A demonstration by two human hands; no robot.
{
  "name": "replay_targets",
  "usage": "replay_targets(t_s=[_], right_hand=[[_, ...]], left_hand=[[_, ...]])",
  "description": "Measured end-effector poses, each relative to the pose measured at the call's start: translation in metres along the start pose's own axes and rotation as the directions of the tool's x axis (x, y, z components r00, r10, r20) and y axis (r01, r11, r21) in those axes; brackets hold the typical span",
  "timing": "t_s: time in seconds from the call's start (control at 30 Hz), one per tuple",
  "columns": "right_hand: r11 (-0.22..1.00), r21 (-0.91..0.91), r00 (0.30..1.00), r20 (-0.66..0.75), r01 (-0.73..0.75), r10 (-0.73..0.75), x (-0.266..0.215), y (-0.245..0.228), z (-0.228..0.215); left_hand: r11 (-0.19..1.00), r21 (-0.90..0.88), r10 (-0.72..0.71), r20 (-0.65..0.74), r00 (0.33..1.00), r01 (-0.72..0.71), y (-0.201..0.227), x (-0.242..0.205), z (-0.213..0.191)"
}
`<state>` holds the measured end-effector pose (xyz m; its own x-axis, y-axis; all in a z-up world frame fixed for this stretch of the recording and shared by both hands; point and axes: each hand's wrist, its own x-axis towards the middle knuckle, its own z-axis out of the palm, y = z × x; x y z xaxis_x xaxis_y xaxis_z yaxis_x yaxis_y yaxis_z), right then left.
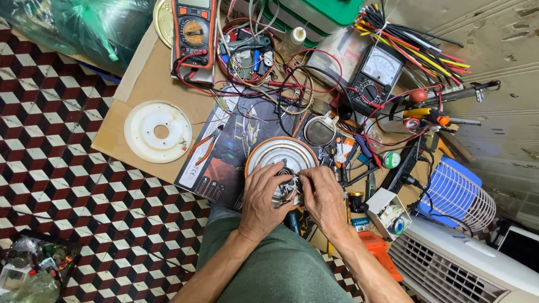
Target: Repairing or assembling a circular electrical component on a cluttered workbench.
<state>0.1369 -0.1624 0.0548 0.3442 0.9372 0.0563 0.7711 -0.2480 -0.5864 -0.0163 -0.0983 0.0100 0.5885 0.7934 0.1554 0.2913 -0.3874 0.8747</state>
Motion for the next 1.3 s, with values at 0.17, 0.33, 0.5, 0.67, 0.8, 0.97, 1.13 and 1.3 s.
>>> replay_targets(t_s=[0.17, 0.33, 0.5, 0.67, 0.8, 0.97, 1.13, 1.3], right_hand=[[0.994, 0.004, 0.991, 0.079, 0.11, -0.11, 0.012, 0.003, -0.013], [0.991, 0.029, 0.979, 0.152, 0.134, -0.137, 0.02, 0.009, -0.017], [0.99, 0.071, 0.967, 0.214, 0.122, -0.135, 0.025, 0.018, -0.02], [0.996, 0.03, 0.987, 0.138, 0.082, -0.085, 0.015, 0.011, -0.012], [0.999, -0.026, 0.999, 0.018, 0.036, -0.036, 0.005, 0.003, -0.004], [0.997, -0.021, 0.997, 0.024, 0.071, -0.071, 0.006, 0.009, -0.004], [0.986, 0.002, 0.98, 0.111, 0.169, -0.168, 0.022, 0.014, -0.017], [0.974, 0.062, 0.958, 0.181, 0.217, -0.224, 0.026, 0.023, -0.017]], left_hand=[[1.0, 0.007, 0.009, -0.008, 1.0, -0.008, 0.001, 0.001, 0.0], [1.0, 0.015, 0.012, -0.015, 1.0, -0.012, 0.0, 0.001, 0.0], [1.0, 0.018, 0.018, 0.004, 1.0, -0.018, 0.0, 0.003, 0.001], [1.0, 0.016, 0.007, 0.013, 1.0, -0.008, 0.001, 0.004, 0.002], [1.0, 0.018, 0.012, -0.002, 1.0, -0.012, 0.002, 0.004, 0.002], [1.0, 0.016, 0.016, -0.016, 1.0, -0.016, 0.003, 0.005, 0.003], [1.0, 0.002, 0.015, -0.005, 1.0, -0.015, 0.002, 0.006, 0.002], [1.0, -0.001, 0.01, -0.01, 1.0, -0.01, 0.001, 0.005, 0.002]])
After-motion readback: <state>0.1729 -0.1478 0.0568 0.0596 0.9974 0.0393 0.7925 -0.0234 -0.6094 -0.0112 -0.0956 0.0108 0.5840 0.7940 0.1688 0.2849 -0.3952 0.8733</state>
